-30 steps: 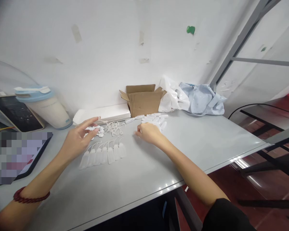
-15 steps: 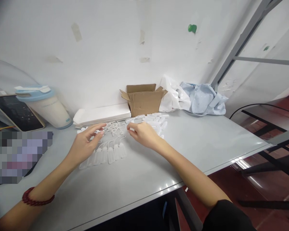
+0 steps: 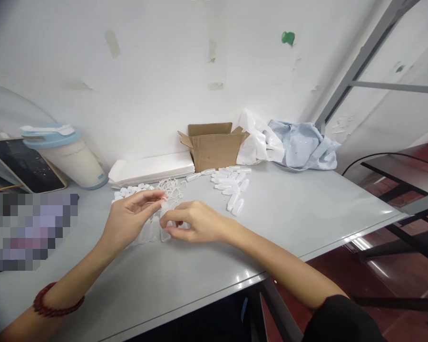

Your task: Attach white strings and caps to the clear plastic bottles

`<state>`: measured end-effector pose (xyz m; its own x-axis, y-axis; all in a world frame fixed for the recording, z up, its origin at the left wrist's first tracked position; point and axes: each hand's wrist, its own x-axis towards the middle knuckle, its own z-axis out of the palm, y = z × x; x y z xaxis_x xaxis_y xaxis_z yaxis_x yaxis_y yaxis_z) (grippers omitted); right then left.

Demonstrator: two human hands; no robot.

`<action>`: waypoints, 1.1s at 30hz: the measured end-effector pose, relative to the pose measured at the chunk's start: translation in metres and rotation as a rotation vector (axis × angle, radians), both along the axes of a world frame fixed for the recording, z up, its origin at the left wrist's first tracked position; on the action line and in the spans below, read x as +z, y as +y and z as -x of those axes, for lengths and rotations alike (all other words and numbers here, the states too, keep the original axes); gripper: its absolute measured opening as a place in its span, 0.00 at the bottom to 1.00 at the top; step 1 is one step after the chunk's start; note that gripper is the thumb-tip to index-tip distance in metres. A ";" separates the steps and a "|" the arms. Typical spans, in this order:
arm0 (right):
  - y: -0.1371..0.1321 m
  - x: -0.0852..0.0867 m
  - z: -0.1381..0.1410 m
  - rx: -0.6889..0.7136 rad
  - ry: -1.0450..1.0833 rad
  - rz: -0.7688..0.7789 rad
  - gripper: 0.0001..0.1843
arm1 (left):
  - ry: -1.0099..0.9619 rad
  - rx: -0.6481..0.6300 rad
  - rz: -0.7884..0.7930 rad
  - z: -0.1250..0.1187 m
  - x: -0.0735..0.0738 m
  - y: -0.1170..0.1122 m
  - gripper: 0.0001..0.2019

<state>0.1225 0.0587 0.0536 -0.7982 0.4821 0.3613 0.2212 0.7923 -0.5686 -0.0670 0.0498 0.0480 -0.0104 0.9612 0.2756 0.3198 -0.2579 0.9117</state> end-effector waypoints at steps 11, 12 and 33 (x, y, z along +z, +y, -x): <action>0.004 0.001 -0.002 -0.036 0.058 0.137 0.10 | 0.019 0.003 -0.002 -0.005 0.006 -0.005 0.08; 0.004 0.001 -0.003 -0.036 0.055 0.144 0.09 | 0.010 -0.002 0.006 -0.005 0.007 -0.005 0.09; 0.010 -0.007 -0.001 -0.168 0.078 0.056 0.07 | 0.317 -0.076 -0.343 -0.012 -0.009 -0.014 0.16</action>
